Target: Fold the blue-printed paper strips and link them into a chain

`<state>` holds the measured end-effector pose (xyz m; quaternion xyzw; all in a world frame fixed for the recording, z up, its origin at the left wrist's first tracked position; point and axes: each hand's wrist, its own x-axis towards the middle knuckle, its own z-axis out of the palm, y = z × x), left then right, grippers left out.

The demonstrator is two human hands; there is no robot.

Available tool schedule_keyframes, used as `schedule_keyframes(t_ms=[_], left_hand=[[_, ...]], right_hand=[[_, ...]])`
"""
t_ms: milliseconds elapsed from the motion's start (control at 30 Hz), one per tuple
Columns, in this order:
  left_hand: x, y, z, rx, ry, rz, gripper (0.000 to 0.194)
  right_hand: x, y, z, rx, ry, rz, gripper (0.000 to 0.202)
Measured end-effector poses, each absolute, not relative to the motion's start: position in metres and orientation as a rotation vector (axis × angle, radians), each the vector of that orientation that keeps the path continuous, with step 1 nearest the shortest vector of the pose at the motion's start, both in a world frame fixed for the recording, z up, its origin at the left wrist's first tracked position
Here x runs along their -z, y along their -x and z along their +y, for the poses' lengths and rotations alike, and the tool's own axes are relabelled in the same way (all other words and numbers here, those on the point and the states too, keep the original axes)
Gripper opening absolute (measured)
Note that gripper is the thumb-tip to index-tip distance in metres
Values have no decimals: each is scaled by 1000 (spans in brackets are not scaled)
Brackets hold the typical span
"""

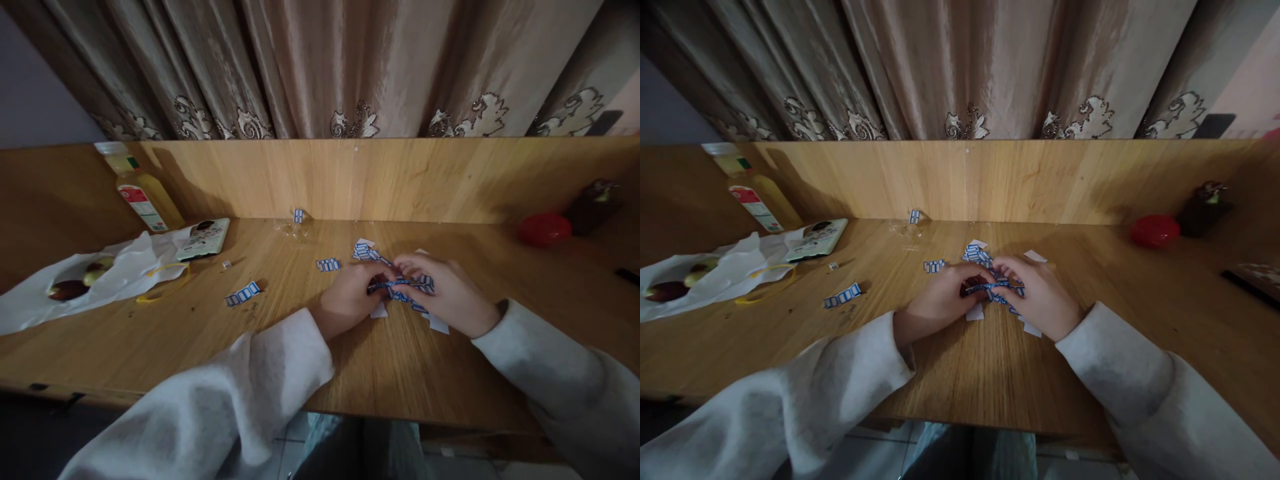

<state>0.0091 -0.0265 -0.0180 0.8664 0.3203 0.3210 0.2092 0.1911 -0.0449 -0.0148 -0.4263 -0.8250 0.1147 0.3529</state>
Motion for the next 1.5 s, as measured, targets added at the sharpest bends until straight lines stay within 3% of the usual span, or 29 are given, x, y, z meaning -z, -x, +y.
schedule_keyframes(t_ms=[100,300,433,600,700,1100,1300,1500], left_hand=[[17,-10,-29,-889,-2404,868,26],[16,-10,-28,-861,-2443,861,15],[15,-7,-30,-824,-2539,922,23],[13,-7,-34,-741,-2714,926,21],[13,-7,-34,-739,-2727,911,16],[9,-5,-27,-906,-2571,1104,21],[8,-1,-22,-928,-2575,1042,18],[5,0,-21,-935,-2615,1079,19]], right_hand=[[18,-192,-44,-369,1159,-2141,12],[24,-193,-42,-583,1121,-2040,17],[25,-193,-43,-765,1062,-1953,23],[21,-196,-45,-732,1064,-2061,5],[21,-196,-44,-668,1098,-2099,5],[4,-218,-40,-468,1225,-1876,21],[12,-236,-34,-645,1340,-2049,30],[23,-236,-30,-479,1329,-2021,43]])
